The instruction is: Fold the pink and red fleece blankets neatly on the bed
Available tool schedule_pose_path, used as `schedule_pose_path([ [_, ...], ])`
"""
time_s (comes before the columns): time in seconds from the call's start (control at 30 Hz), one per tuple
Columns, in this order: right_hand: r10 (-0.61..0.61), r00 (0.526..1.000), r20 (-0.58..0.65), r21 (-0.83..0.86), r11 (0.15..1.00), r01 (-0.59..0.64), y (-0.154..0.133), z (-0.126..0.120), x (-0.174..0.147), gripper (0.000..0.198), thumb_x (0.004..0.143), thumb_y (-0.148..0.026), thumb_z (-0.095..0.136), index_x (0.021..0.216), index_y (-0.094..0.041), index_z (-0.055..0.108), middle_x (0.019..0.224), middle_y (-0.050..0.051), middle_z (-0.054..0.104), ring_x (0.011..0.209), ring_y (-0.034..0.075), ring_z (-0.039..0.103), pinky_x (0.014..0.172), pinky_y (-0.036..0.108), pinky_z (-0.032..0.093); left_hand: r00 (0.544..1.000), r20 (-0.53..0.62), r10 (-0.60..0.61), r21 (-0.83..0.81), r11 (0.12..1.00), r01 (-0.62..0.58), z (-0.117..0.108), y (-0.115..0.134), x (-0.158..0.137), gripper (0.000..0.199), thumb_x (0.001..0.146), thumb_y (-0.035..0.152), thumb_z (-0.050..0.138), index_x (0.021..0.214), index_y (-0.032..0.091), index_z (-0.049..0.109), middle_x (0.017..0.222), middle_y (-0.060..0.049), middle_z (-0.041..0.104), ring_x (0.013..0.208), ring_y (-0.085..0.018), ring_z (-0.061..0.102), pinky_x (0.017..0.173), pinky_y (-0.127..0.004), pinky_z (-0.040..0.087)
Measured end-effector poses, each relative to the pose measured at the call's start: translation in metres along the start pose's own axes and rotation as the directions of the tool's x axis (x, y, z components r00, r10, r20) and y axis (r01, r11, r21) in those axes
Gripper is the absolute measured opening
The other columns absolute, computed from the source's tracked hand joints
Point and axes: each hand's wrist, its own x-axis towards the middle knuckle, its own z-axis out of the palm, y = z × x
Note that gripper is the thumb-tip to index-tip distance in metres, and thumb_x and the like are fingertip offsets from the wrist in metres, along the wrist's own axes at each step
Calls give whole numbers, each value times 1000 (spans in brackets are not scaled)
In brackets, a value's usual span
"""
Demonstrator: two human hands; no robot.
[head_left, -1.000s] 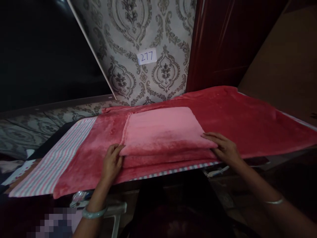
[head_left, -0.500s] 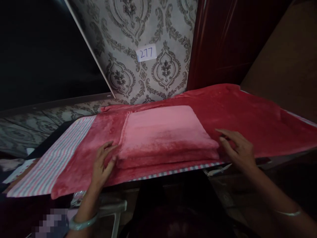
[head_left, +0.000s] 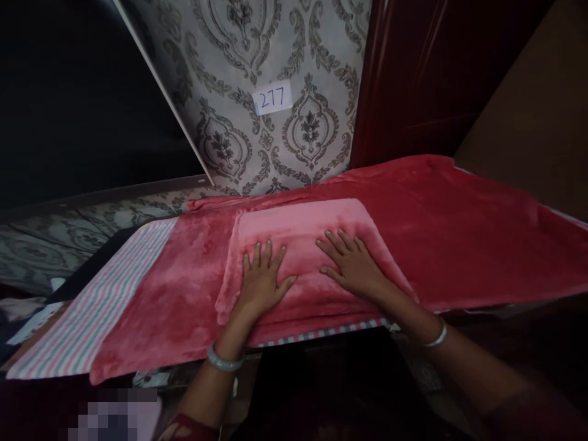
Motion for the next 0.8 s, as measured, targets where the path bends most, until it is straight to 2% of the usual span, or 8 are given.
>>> schedule_pose_path([
  [0.13,-3,1000,-5,9,1000,3,4,6,-3,67,100,-63,38,159,-32,36,167,7,27,153,38,23,117,63,25,1000,-22,2,13,1000,-2,7,-4,-4,75,94,59,54,159,29,34,169,-13,22,155,-42,16,120,-69,20],
  [0.53,10,1000,9,31,999,-10,0,-1,0,62,101,-57,42,157,-32,39,166,6,29,152,36,26,117,63,28,998,-67,3,7,1000,-3,8,-9,-3,71,94,57,54,158,30,37,168,-11,26,155,-41,20,120,-68,21],
  [0.67,-31,999,10,22,999,30,4,-3,-10,60,102,-53,42,157,-29,41,164,7,33,152,33,28,119,57,28,999,-28,-16,-7,1000,15,5,-8,-2,70,95,57,53,157,30,37,168,-12,25,155,-41,17,120,-69,20],
  [0.8,-26,999,-21,21,999,27,6,-2,-33,58,103,-51,38,157,-30,42,163,8,37,150,32,32,119,57,29,1000,-2,-23,-26,999,23,0,-9,-1,70,95,56,53,157,28,38,168,-14,24,155,-41,16,120,-70,19],
])
